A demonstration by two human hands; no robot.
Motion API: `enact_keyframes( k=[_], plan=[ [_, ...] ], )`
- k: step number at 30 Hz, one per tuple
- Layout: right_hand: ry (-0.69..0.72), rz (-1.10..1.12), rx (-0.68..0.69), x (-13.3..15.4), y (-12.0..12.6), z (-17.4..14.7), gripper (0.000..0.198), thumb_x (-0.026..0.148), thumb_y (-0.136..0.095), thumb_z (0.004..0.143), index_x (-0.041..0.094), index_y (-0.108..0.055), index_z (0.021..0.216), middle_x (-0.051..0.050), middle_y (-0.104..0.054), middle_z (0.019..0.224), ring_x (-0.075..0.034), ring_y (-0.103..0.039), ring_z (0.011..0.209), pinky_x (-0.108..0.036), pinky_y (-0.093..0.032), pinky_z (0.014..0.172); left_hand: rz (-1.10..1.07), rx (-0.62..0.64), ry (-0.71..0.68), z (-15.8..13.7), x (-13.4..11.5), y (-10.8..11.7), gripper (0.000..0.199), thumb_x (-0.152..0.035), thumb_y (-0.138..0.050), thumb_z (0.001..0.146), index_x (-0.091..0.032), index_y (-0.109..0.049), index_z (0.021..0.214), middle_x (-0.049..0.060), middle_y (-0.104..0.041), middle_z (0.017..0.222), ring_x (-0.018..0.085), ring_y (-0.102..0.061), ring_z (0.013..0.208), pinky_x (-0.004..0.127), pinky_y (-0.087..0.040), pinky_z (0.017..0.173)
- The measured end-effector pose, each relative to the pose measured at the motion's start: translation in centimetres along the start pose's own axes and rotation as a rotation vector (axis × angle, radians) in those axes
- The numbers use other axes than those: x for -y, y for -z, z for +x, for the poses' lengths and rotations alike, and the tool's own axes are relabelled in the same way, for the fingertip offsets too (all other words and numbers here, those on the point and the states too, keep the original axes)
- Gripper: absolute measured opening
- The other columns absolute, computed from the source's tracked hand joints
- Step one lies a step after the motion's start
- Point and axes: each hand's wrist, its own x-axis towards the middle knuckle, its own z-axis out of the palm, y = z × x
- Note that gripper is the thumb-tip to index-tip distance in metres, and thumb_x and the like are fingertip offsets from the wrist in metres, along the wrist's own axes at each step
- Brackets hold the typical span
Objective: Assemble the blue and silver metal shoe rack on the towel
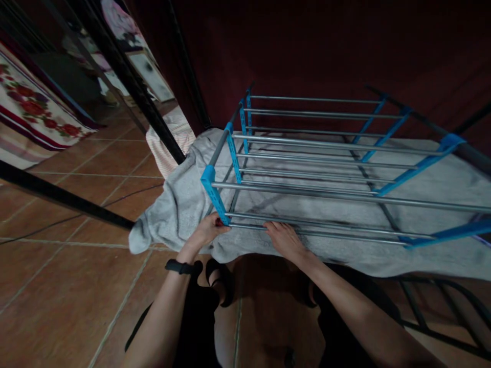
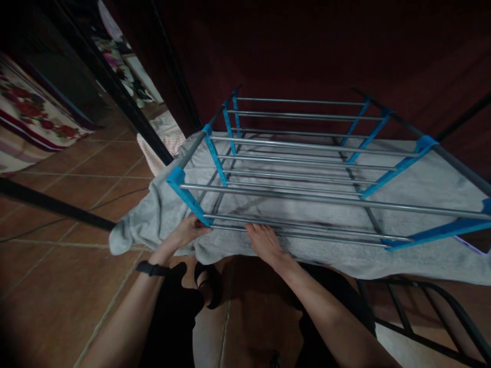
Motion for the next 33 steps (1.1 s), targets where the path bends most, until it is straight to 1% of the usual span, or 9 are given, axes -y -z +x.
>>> enact_keyframes(
  k=[4,8,13,17,21,24,26,30,33],
  plan=[
    [-0.006,0.000,0.021,0.0,0.1,0.1,0.031,0.024,-0.036,0.104,0.023,-0.059,0.123,-0.008,-0.067,0.117,-0.021,-0.062,0.106,-0.033,-0.043,0.094,0.128,-0.028,-0.065,0.0,-0.2,0.0,0.019,-0.019,-0.082,0.053,-0.022,-0.064,0.057,-0.004,-0.053,0.057,0.013,-0.045,0.054,0.024,-0.033,0.051],
    [-0.013,0.002,0.043,0.0,0.3,0.1,0.032,0.025,-0.035,0.104,0.023,-0.058,0.126,-0.009,-0.066,0.119,-0.022,-0.063,0.107,-0.033,-0.043,0.093,0.210,-0.035,-0.107,-0.2,-0.5,0.2,0.017,-0.018,-0.082,0.056,-0.023,-0.068,0.065,-0.003,-0.057,0.064,0.015,-0.048,0.058,0.026,-0.035,0.055],
    [-0.015,0.012,0.054,0.0,0.2,0.2,0.032,0.024,-0.035,0.104,0.024,-0.057,0.128,-0.008,-0.066,0.120,-0.022,-0.063,0.107,-0.033,-0.043,0.093,0.278,-0.021,-0.154,-0.4,-0.4,0.3,0.030,-0.022,-0.083,0.062,-0.025,-0.076,0.091,-0.001,-0.063,0.072,0.017,-0.055,0.061,0.027,-0.041,0.060],
    [-0.006,0.019,0.063,-0.1,0.1,0.2,0.033,0.022,-0.033,0.104,0.024,-0.055,0.130,-0.007,-0.066,0.121,-0.022,-0.063,0.108,-0.034,-0.043,0.093,0.420,0.038,-0.199,-0.2,0.1,0.5,0.040,-0.029,-0.079,0.071,-0.025,-0.073,0.111,0.002,-0.069,0.086,0.020,-0.062,0.073,0.030,-0.047,0.070],
    [-0.009,0.021,0.084,-0.1,0.4,0.2,0.036,0.023,-0.031,0.104,0.024,-0.053,0.133,-0.007,-0.066,0.123,-0.022,-0.064,0.108,-0.034,-0.044,0.093,0.493,0.070,-0.169,-0.2,0.1,0.6,0.032,-0.031,-0.073,0.076,-0.022,-0.072,0.106,0.004,-0.069,0.095,0.020,-0.063,0.080,0.031,-0.049,0.074],
    [-0.019,0.029,0.087,-0.1,0.7,0.2,0.038,0.031,-0.031,0.105,0.025,-0.050,0.137,-0.008,-0.065,0.127,-0.023,-0.064,0.110,-0.035,-0.046,0.093,0.550,0.071,-0.154,-0.4,-0.3,0.6,0.035,-0.033,-0.072,0.077,-0.022,-0.070,0.110,0.003,-0.067,0.093,0.019,-0.063,0.078,0.030,-0.048,0.072],
    [-0.019,0.023,0.097,-0.1,0.9,0.3,0.038,0.035,-0.032,0.105,0.026,-0.050,0.138,-0.008,-0.066,0.126,-0.023,-0.065,0.109,-0.035,-0.047,0.092,0.604,0.072,-0.141,-0.5,-0.7,0.5,0.028,-0.034,-0.071,0.078,-0.021,-0.070,0.103,0.002,-0.066,0.088,0.019,-0.062,0.076,0.029,-0.047,0.070],
    [0.000,-0.004,0.105,0.0,0.8,0.5,0.037,0.029,-0.031,0.105,0.029,-0.051,0.136,-0.006,-0.065,0.126,-0.023,-0.066,0.105,-0.034,-0.048,0.089,0.645,0.077,-0.118,-0.5,-1.1,0.5,0.018,-0.036,-0.069,0.078,-0.020,-0.064,0.076,0.000,-0.060,0.074,0.017,-0.057,0.067,0.028,-0.042,0.061],
    [0.010,-0.012,0.092,0.1,0.6,0.6,0.038,0.025,-0.032,0.104,0.030,-0.050,0.137,-0.006,-0.063,0.129,-0.022,-0.065,0.106,-0.034,-0.047,0.090,0.646,0.096,-0.113,-0.5,-1.2,0.4,0.017,-0.036,-0.067,0.079,-0.020,-0.065,0.082,-0.001,-0.060,0.073,0.016,-0.056,0.066,0.028,-0.041,0.060]
  ],
)
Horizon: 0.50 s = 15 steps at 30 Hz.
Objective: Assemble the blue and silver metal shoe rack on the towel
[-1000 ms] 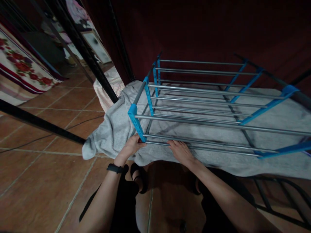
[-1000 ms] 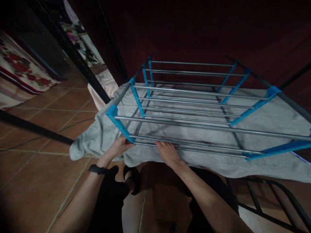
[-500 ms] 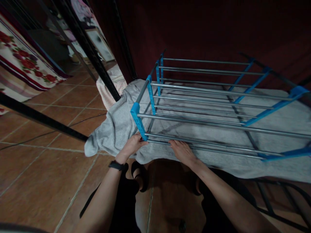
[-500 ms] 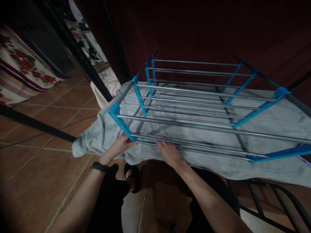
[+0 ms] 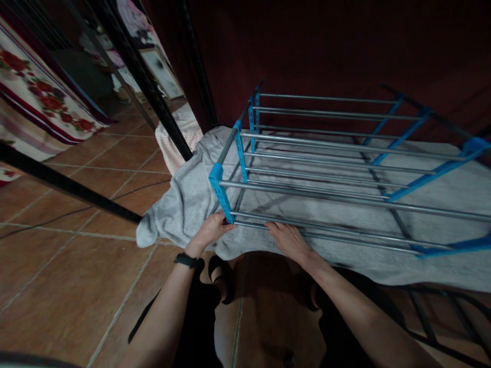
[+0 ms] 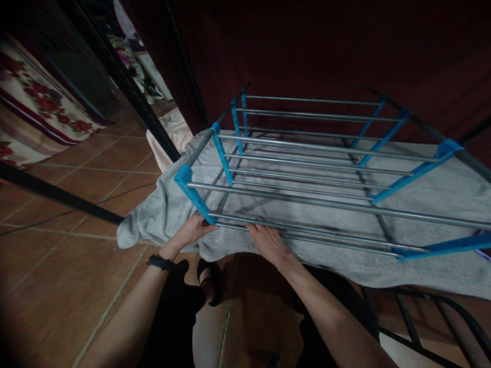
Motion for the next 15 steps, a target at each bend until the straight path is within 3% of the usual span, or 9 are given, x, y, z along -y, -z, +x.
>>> enact_keyframes(
  k=[3,8,15],
  plan=[
    [0.002,-0.011,-0.015,0.07,-0.16,-0.06,0.039,0.022,-0.031,0.103,0.030,-0.050,0.137,-0.007,-0.062,0.131,-0.021,-0.064,0.109,-0.034,-0.046,0.092,0.001,0.006,0.007,-0.02,-0.10,-0.09,0.017,-0.035,-0.064,0.080,-0.020,-0.066,0.089,-0.002,-0.060,0.073,0.016,-0.056,0.067,0.027,-0.041,0.060],
    [0.001,-0.039,-0.014,-0.02,-0.51,-0.04,0.040,0.019,-0.031,0.102,0.028,-0.049,0.137,-0.007,-0.063,0.129,-0.021,-0.063,0.111,-0.033,-0.046,0.093,0.020,-0.002,0.035,0.07,-0.06,-0.40,0.015,-0.034,-0.064,0.079,-0.020,-0.062,0.074,-0.002,-0.057,0.065,0.016,-0.055,0.064,0.027,-0.038,0.057],
    [0.016,-0.059,-0.046,-0.12,-0.68,-0.11,0.038,0.022,-0.029,0.104,0.028,-0.050,0.135,-0.007,-0.063,0.129,-0.022,-0.063,0.109,-0.034,-0.047,0.090,0.021,-0.004,0.044,0.10,0.14,-0.56,0.019,-0.040,-0.064,0.080,-0.021,-0.066,0.083,0.000,-0.063,0.072,0.017,-0.060,0.070,0.027,-0.041,0.059]
  ],
)
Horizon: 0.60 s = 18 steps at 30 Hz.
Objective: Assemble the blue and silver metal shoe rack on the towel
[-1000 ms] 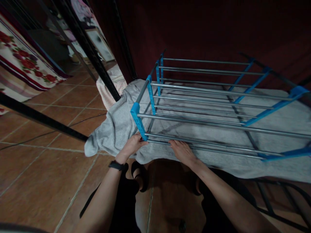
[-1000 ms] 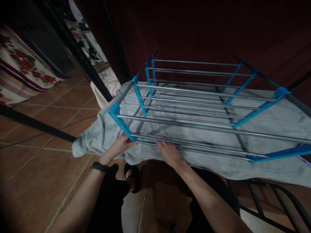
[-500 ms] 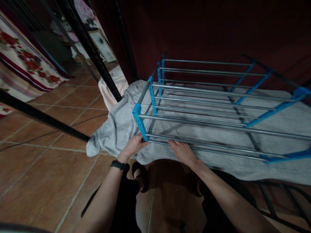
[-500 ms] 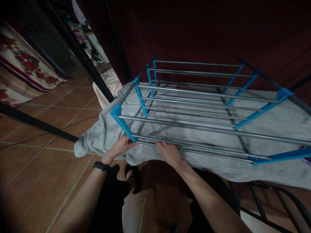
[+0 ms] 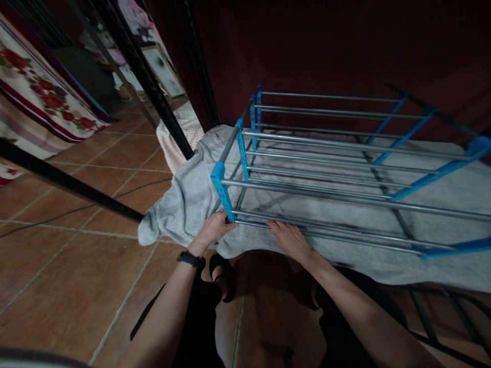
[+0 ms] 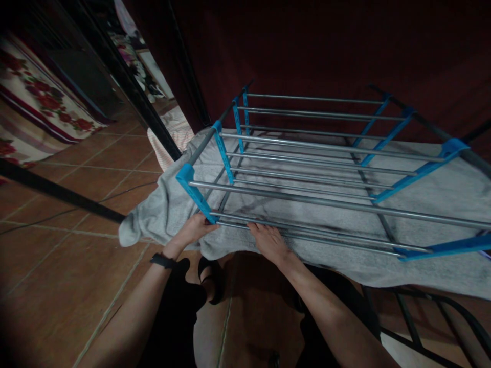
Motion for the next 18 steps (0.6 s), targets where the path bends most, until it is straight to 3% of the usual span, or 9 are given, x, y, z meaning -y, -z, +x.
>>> enact_keyframes(
  k=[13,18],
  plan=[
    [0.009,0.018,0.024,-0.17,0.14,0.18,0.040,0.028,-0.026,0.106,0.029,-0.049,0.138,-0.005,-0.067,0.126,-0.020,-0.065,0.107,-0.032,-0.047,0.089,0.009,0.005,0.002,-0.12,-0.20,0.11,0.022,-0.041,-0.063,0.081,-0.022,-0.068,0.090,-0.002,-0.060,0.069,0.017,-0.058,0.067,0.027,-0.040,0.059],
    [0.007,0.026,0.044,-0.20,0.30,0.16,0.042,0.027,-0.025,0.106,0.028,-0.048,0.141,-0.006,-0.065,0.130,-0.021,-0.065,0.111,-0.033,-0.048,0.092,0.010,0.014,-0.006,-0.21,-0.34,0.26,0.021,-0.042,-0.062,0.081,-0.021,-0.065,0.081,-0.002,-0.059,0.067,0.017,-0.057,0.066,0.027,-0.040,0.059]
  ],
)
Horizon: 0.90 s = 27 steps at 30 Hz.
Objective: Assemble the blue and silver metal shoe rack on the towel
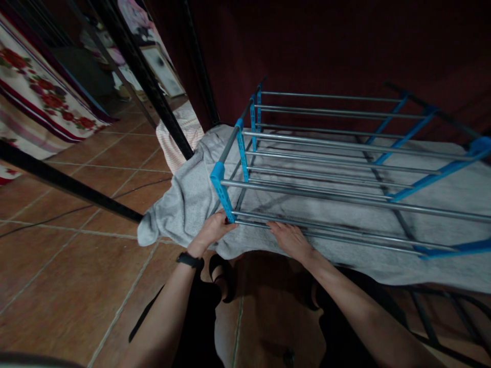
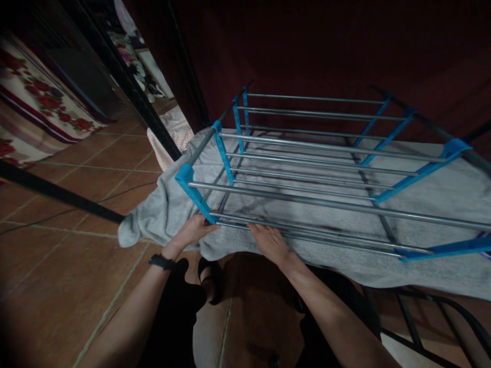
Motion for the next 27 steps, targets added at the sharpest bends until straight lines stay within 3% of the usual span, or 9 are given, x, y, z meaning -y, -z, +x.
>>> enact_keyframes(
  k=[4,18,24,27],
  plan=[
    [0.003,0.015,0.004,0.00,0.19,0.02,0.042,0.028,-0.025,0.106,0.028,-0.048,0.141,-0.006,-0.066,0.130,-0.021,-0.065,0.111,-0.034,-0.049,0.093,-0.003,0.009,-0.015,-0.05,-0.20,0.14,0.022,-0.040,-0.062,0.082,-0.022,-0.067,0.092,-0.002,-0.061,0.070,0.017,-0.058,0.068,0.027,-0.042,0.061],
    [0.007,0.004,0.010,-0.17,0.17,0.14,0.042,0.029,-0.027,0.106,0.029,-0.048,0.143,-0.005,-0.065,0.133,-0.020,-0.066,0.111,-0.033,-0.050,0.094,0.040,-0.006,0.015,-0.08,-0.24,-0.06,0.022,-0.042,-0.059,0.084,-0.021,-0.065,0.079,-0.001,-0.056,0.065,0.017,-0.055,0.063,0.028,-0.038,0.058],
    [-0.005,0.011,0.007,-0.06,0.37,0.09,0.042,0.030,-0.027,0.106,0.029,-0.047,0.143,-0.006,-0.064,0.135,-0.019,-0.066,0.110,-0.033,-0.050,0.094,0.026,-0.010,0.004,-0.09,-0.16,-0.05,0.028,-0.041,-0.061,0.083,-0.021,-0.069,0.101,0.000,-0.063,0.075,0.018,-0.059,0.069,0.029,-0.042,0.062],
    [0.003,0.015,0.006,-0.03,0.54,0.09,0.041,0.030,-0.028,0.106,0.029,-0.049,0.141,-0.005,-0.065,0.131,-0.020,-0.067,0.108,-0.033,-0.051,0.092,0.009,-0.003,0.014,-0.06,-0.02,-0.06,0.031,-0.044,-0.062,0.083,-0.022,-0.069,0.102,0.000,-0.064,0.074,0.018,-0.060,0.069,0.028,-0.042,0.062]
  ],
)
